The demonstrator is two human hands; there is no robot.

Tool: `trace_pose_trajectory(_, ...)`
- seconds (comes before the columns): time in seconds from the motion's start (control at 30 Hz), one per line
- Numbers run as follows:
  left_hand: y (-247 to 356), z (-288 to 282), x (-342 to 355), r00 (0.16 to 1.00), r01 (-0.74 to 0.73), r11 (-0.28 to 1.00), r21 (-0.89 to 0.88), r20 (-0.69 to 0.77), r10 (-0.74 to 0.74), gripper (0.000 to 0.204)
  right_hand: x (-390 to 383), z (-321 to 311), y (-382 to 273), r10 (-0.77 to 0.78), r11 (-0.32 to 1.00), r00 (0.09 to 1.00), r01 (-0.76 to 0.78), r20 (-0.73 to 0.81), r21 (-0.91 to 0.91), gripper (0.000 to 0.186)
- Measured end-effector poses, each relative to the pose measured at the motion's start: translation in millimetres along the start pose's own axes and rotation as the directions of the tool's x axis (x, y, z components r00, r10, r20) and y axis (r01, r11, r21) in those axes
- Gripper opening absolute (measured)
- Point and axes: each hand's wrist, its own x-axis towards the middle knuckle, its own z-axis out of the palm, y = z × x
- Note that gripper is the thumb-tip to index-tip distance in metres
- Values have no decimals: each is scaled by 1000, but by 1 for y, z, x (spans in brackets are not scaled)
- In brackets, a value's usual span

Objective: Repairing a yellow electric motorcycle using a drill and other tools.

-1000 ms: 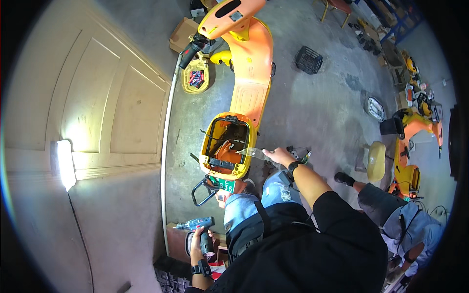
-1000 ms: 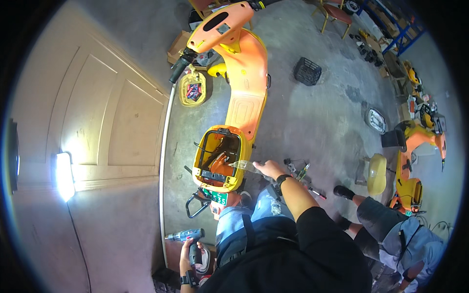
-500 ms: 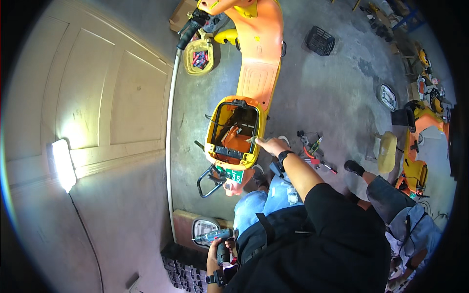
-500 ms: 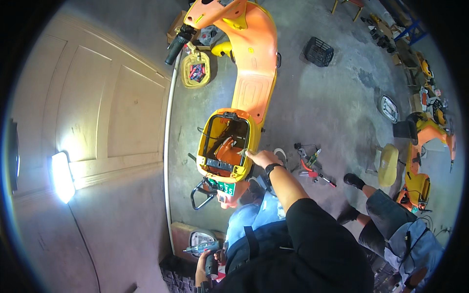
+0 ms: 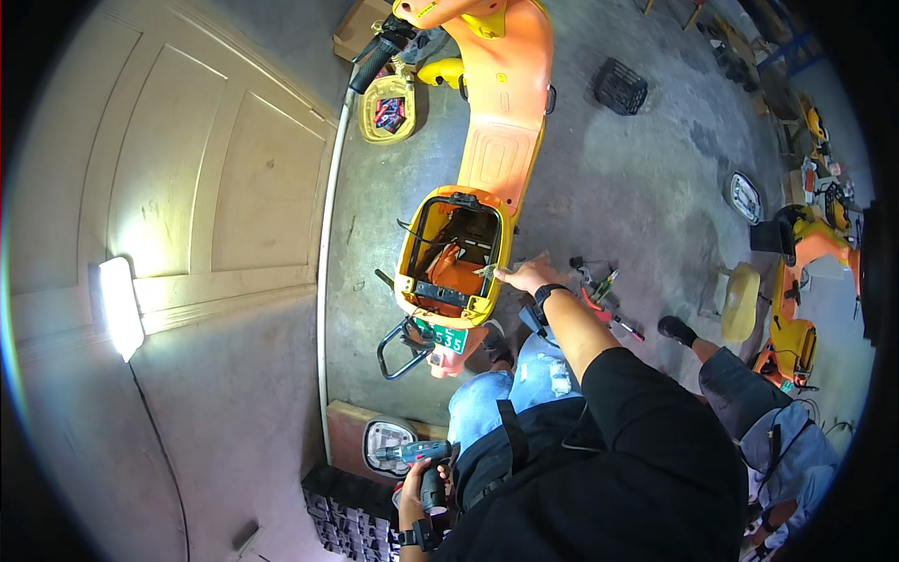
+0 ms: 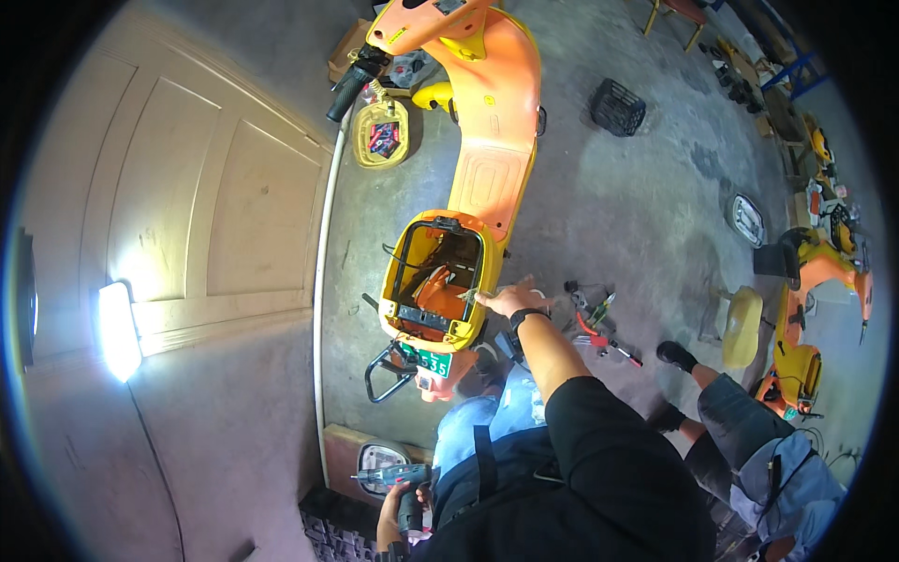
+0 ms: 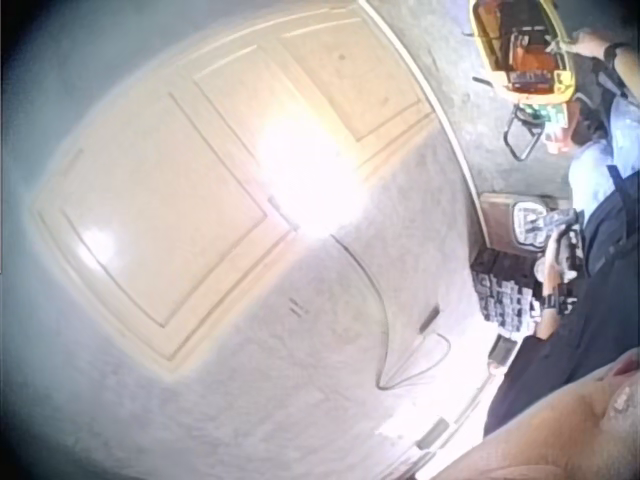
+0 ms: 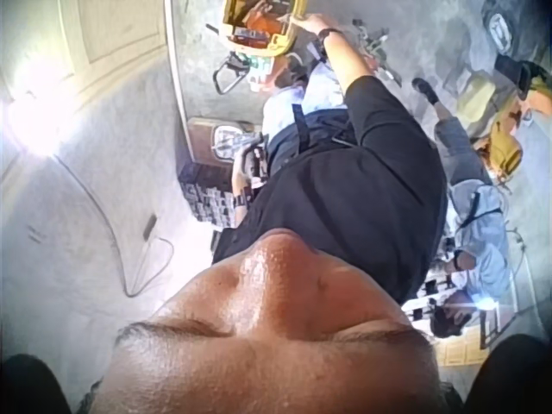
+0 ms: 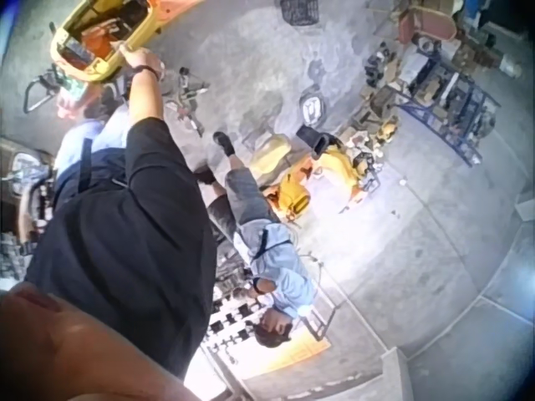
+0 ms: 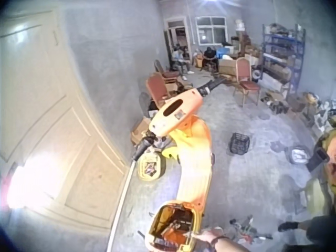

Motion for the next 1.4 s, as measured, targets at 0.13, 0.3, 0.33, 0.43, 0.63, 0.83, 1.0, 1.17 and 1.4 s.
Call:
trace_pose_trajectory(0.13, 2, 15, -5, 996, -50, 983, 174, -58, 61, 35, 3, -5, -2, 3, 1000, 1000, -2, -22, 15, 135)
trace_pose_trajectory(0.3, 5, 39, -11, 985, -47, 984, 171, -153, 74, 35, 8, -11, -2, 8, 993, 1000, -8, -3, -117, 112)
trace_pose_trajectory(0.33, 5, 44, -12, 993, -42, 983, 177, -104, 61, 34, 9, -9, -1, -17, 994, 997, 9, -70, -108, 117)
trace_pose_trajectory(0.43, 6, 50, -13, 985, -62, 976, 211, -146, 94, 30, 11, 1, 0, -67, 997, 967, 58, -247, -43, 130)
trace_pose_trajectory(0.63, 18, 37, -4, 989, -21, 933, 360, -131, 72, 27, 27, 7, 19, -197, 972, 927, 227, -320, 59, 128)
trace_pose_trajectory(0.83, 22, 61, -9, 982, -5, 874, 485, -164, 97, 28, 42, 12, 52, -183, 944, 952, 240, -246, 225, 92)
trace_pose_trajectory(1.0, 33, 132, -4, 845, -462, 335, 821, 292, 448, 22, 41, 29, 40, -162, 959, 936, 225, -313, 175, 86)
trace_pose_trajectory(1.17, 65, 239, 67, 692, -712, 335, 618, 533, 487, 24, 46, 31, 43, -131, 954, 980, 165, -148, 251, 89)
trace_pose_trajectory(1.4, 100, 356, 180, 613, -786, 326, 526, 591, 524, 36, 55, 33, 61, -232, 902, 973, 209, 16, 378, 90)
